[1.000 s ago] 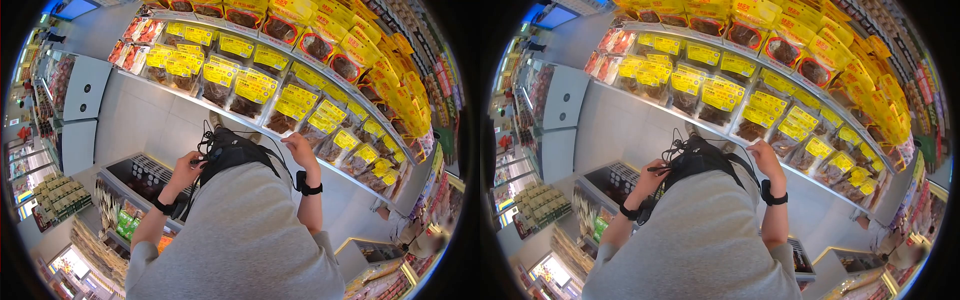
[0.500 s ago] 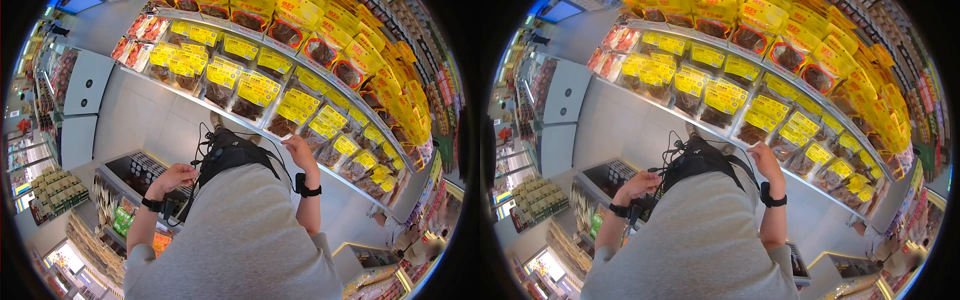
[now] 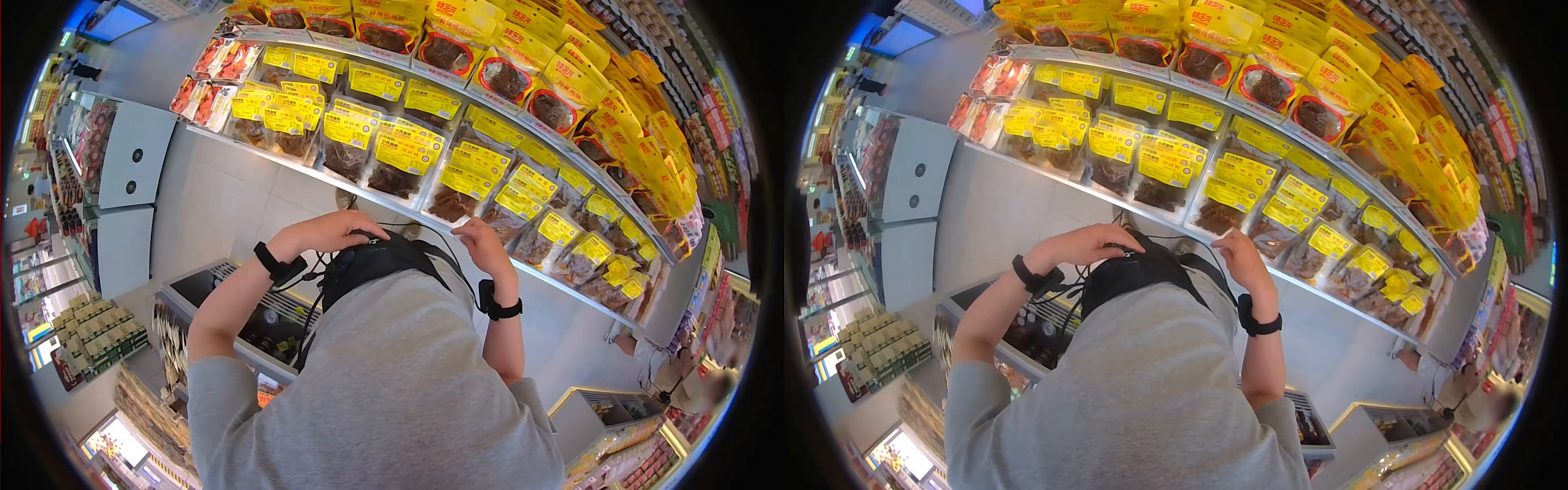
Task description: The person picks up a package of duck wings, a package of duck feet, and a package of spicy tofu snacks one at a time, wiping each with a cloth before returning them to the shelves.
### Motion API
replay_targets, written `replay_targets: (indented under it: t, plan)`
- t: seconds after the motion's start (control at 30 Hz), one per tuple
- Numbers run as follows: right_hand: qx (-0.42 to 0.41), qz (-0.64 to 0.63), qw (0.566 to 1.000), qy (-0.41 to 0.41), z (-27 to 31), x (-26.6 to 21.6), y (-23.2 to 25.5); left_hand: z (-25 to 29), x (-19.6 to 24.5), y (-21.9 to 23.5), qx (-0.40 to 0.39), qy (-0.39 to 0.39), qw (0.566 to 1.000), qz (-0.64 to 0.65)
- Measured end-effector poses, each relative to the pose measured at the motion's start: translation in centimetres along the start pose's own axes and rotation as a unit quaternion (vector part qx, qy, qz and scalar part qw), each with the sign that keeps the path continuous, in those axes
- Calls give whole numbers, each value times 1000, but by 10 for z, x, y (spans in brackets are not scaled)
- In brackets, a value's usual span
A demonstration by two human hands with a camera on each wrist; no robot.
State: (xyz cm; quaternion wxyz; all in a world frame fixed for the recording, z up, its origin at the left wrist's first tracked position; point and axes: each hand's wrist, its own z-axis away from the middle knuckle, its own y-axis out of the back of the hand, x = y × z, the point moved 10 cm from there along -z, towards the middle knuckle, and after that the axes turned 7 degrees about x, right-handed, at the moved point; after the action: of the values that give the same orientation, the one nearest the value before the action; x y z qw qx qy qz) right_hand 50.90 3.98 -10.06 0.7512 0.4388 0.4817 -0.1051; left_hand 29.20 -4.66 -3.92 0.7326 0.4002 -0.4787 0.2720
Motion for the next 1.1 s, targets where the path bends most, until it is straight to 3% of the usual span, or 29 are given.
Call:
replay_targets:
  t: [0.07, 0.17, 0.27, 0.33, 0.57, 0.73, 0.87, 0.93, 0.97, 1.03, 1.1]
  plan:
    - [11, 6, 1000, -12, 7, 4, 4, -9, -6, 1, -19, 9, 999, 24]
    - [28, 6, 999, -22, 17, 12, 5, -12, -13, -7, -73, 15, 996, -47]
    - [33, 2, 999, -30, 24, 20, 0, -13, -4, -7, -29, 1, 999, 27]
    - [41, -16, 999, -30, 26, 20, -1, -12, -3, -8, -38, 55, 996, 67]
    - [53, -17, 998, -22, 24, 11, -2, -6, -14, 3, -45, 57, 997, 27]
    - [46, -1, 999, -24, 24, 8, -6, -20, 21, 15, 48, -28, 998, -36]
    - [40, 1, 999, -18, 22, 4, -9, -32, 27, 2, 45, -47, 997, -40]
    - [42, -3, 999, -20, 24, 1, -9, -23, 10, 18, 123, 74, 989, -39]
    - [44, -3, 999, -20, 25, 1, -9, -16, 13, 20, 121, 73, 989, -40]
    - [51, 4, 999, -19, 28, 2, -9, 11, -14, 18, 59, 251, 963, -76]
    - [49, 4, 998, -25, 31, 5, -10, 27, -8, 14, 52, 234, 969, -52]
